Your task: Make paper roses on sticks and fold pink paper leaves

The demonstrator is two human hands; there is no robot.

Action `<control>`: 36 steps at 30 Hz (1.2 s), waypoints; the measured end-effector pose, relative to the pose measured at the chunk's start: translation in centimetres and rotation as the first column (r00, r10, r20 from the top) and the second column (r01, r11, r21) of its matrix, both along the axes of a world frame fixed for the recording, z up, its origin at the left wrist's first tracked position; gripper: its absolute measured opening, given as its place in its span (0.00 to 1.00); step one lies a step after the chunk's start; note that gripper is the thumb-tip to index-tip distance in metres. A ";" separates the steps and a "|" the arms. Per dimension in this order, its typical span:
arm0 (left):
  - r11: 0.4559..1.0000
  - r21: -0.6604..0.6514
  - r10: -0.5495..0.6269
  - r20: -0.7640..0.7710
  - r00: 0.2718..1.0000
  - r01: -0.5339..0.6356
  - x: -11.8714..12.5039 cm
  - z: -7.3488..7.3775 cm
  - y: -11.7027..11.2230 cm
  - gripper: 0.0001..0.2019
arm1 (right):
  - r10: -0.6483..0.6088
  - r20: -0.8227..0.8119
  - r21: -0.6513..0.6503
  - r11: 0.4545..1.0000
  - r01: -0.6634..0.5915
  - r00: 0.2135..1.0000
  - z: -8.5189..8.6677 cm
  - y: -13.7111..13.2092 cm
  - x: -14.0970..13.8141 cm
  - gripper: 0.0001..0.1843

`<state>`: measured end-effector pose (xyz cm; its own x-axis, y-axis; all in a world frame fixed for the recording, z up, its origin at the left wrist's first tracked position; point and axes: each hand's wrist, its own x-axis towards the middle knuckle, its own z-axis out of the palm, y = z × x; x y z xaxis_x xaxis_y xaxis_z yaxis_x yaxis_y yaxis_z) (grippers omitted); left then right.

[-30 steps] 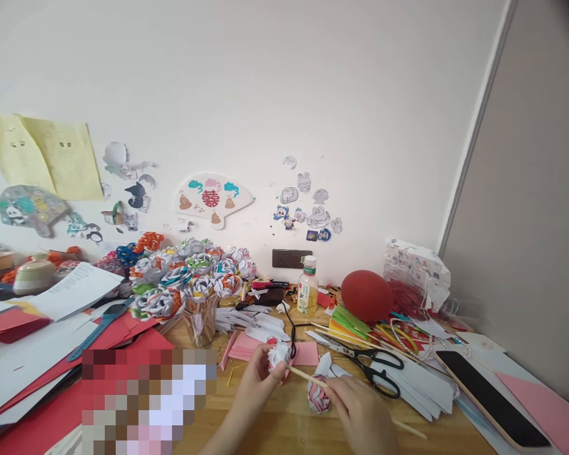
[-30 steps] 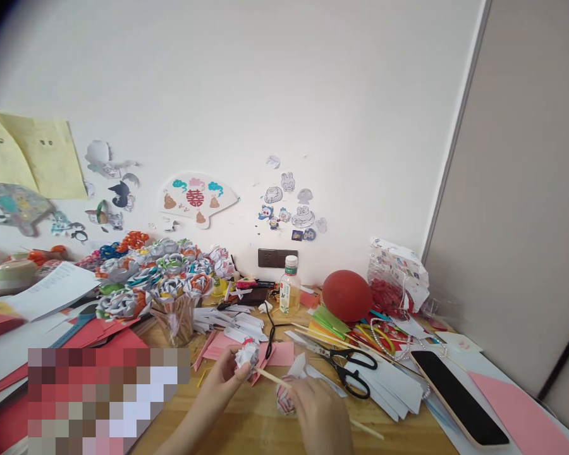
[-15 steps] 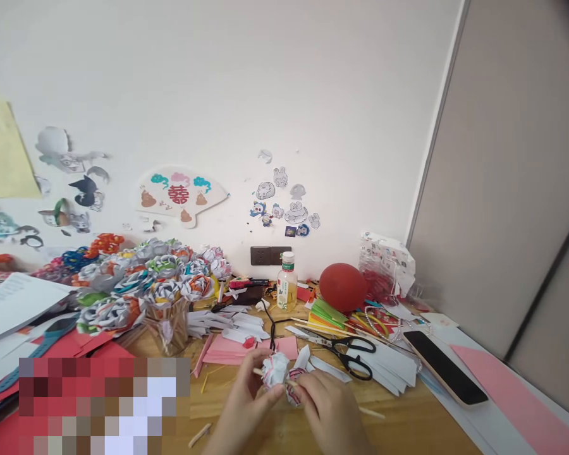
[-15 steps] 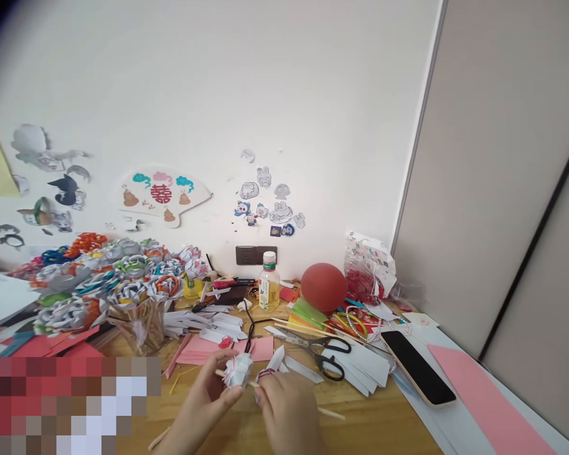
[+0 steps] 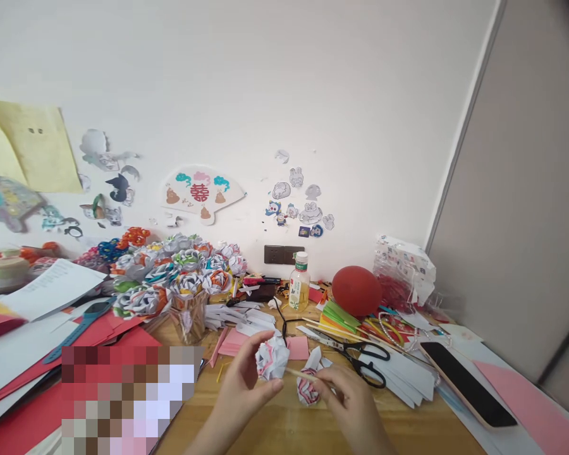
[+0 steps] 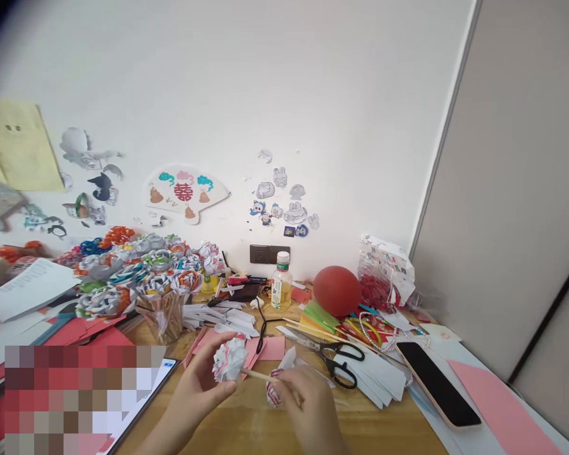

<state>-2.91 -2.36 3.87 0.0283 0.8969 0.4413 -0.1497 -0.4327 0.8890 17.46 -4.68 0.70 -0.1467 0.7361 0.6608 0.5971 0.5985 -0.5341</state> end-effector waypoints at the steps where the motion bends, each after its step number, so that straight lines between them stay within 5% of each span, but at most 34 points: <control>1: 0.999 0.044 -0.031 -0.021 0.999 0.031 0.2 0.4 -0.3 0.28 | 0.032 -0.027 0.000 0.999 -0.032 0.999 0.1 0.1 0.2 0.17; 5: 0.976 0.211 -0.046 -0.055 0.997 0.057 2.0 2.6 -1.9 0.24 | 0.118 -0.111 0.027 0.993 -0.116 0.987 0.6 0.3 0.9 0.20; 11: 0.961 0.275 0.007 -0.073 0.997 0.013 5.1 5.7 -4.7 0.23 | 0.285 -0.300 0.018 0.956 -0.294 0.910 1.4 0.3 1.4 0.26; 16: 0.976 0.201 0.088 0.004 0.996 -0.087 6.4 6.1 -5.8 0.23 | 0.349 -0.392 0.035 0.930 -0.365 0.851 1.0 0.5 1.6 0.25; 21: 0.983 0.177 0.070 -0.077 0.995 -0.055 6.8 5.9 -5.9 0.26 | 0.287 -0.345 0.104 0.958 -0.268 0.893 0.7 0.6 2.2 0.21; 30: 0.989 0.064 -0.132 -0.034 0.991 0.134 6.7 6.9 -7.5 0.36 | 0.243 -0.225 0.101 0.969 -0.225 0.944 1.4 0.3 2.2 0.23; 36: 0.904 -0.023 -0.427 -0.067 0.902 0.427 4.5 8.0 -5.9 0.35 | 0.324 -0.209 0.107 0.945 -0.308 0.923 1.6 0.0 0.9 0.30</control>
